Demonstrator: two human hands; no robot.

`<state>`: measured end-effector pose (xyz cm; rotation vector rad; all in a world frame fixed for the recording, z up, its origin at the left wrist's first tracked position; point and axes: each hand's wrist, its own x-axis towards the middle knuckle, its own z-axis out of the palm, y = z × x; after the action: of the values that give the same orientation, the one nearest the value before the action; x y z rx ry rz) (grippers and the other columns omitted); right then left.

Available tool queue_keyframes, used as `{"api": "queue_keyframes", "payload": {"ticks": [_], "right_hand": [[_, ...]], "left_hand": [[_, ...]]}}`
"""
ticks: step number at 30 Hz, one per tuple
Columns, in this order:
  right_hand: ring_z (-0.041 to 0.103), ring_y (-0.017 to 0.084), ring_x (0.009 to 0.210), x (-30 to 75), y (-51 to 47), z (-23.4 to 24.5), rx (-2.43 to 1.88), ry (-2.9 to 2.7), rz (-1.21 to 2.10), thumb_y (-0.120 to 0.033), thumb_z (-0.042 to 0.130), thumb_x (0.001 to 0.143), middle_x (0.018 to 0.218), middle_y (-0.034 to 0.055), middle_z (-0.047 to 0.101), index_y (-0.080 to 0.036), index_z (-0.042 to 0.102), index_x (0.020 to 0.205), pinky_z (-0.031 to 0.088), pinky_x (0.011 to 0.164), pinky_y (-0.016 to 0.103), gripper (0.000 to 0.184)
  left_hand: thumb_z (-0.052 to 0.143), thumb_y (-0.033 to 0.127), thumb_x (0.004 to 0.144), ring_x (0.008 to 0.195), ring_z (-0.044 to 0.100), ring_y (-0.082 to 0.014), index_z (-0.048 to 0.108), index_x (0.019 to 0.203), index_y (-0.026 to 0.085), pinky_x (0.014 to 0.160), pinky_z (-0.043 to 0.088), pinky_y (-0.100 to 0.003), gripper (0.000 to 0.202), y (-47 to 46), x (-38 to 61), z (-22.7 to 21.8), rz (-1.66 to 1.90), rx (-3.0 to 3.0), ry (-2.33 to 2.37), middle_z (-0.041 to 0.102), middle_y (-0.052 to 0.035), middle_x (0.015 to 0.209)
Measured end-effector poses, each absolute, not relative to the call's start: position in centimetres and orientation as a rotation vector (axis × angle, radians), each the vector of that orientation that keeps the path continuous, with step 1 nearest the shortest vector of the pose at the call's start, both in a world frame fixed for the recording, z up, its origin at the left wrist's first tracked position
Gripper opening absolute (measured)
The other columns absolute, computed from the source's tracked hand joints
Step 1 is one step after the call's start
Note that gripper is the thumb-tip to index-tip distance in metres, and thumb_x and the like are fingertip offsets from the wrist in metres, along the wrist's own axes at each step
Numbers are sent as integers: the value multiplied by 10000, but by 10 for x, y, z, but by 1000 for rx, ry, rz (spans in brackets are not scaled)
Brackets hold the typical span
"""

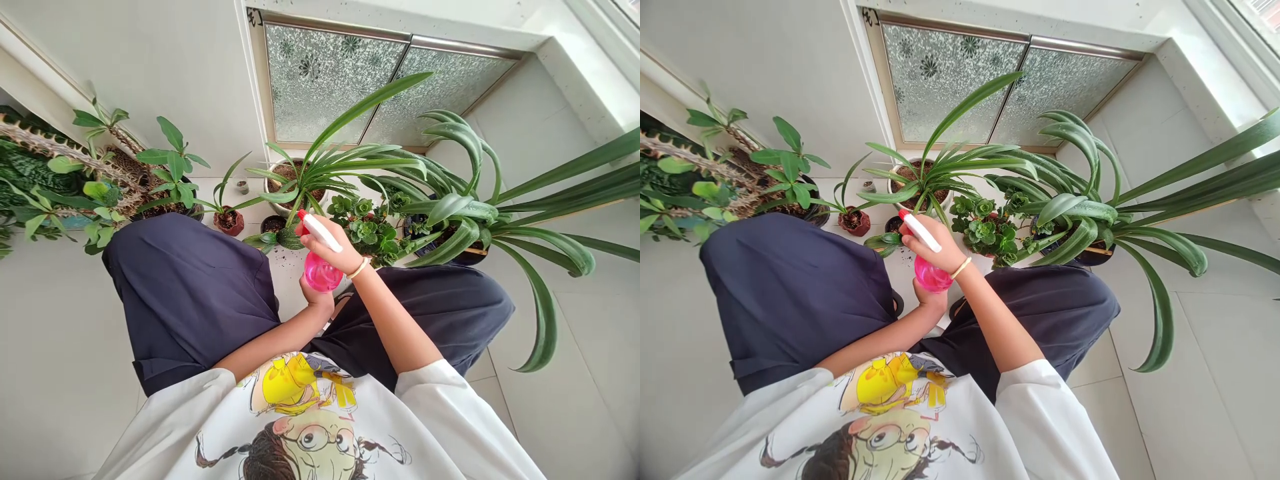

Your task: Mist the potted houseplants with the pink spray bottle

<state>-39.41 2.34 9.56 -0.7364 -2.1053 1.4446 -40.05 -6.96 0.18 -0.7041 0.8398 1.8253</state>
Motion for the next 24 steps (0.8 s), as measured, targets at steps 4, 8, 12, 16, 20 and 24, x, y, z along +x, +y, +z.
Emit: {"api": "queue_keyframes", "payload": {"ticks": [4,8,12,16,20,24], "right_hand": [[608,200,871,-397,22,93,-801,-2092,1439,-428,570,892,945,51,661,-207,635,953,491,819,351,239],[584,192,821,-401,20,86,-862,-2133,1350,-415,529,897,854,34,638,-220,603,874,474,784,339,210],[533,182,736,-403,18,80,-908,-2171,1256,-368,505,876,755,19,582,-226,544,772,437,723,330,180],[496,173,693,-404,17,78,-905,-2156,1273,-354,522,857,710,9,546,-228,513,743,415,687,322,170],[530,182,741,-403,17,80,-840,-2157,1356,-360,536,866,755,17,578,-223,557,793,441,729,330,157],[584,206,834,-403,16,77,-865,-2087,1413,-378,560,866,869,42,649,-224,607,883,478,773,347,162]], "left_hand": [[365,247,963,784,671,-180,653,866,255,753,530,-303,304,-69,-402,2,1799,-733,851,709,-55,817],[301,286,979,803,675,-164,650,900,225,756,533,-273,363,-72,-399,-1,1737,-788,918,702,-65,872],[378,409,949,925,693,-193,679,994,246,788,545,-291,346,-77,-396,-7,1724,-728,990,710,-75,952],[395,440,948,959,692,-205,689,1089,258,815,556,-317,374,-79,-395,-10,1730,-698,976,714,-83,968],[332,378,970,974,693,-207,688,1119,249,813,561,-318,407,-80,-395,-12,1730,-778,913,715,-91,966],[400,447,948,1036,683,-232,693,1128,282,836,564,-349,382,-82,-395,-16,1728,-727,935,716,-81,1037]]}}
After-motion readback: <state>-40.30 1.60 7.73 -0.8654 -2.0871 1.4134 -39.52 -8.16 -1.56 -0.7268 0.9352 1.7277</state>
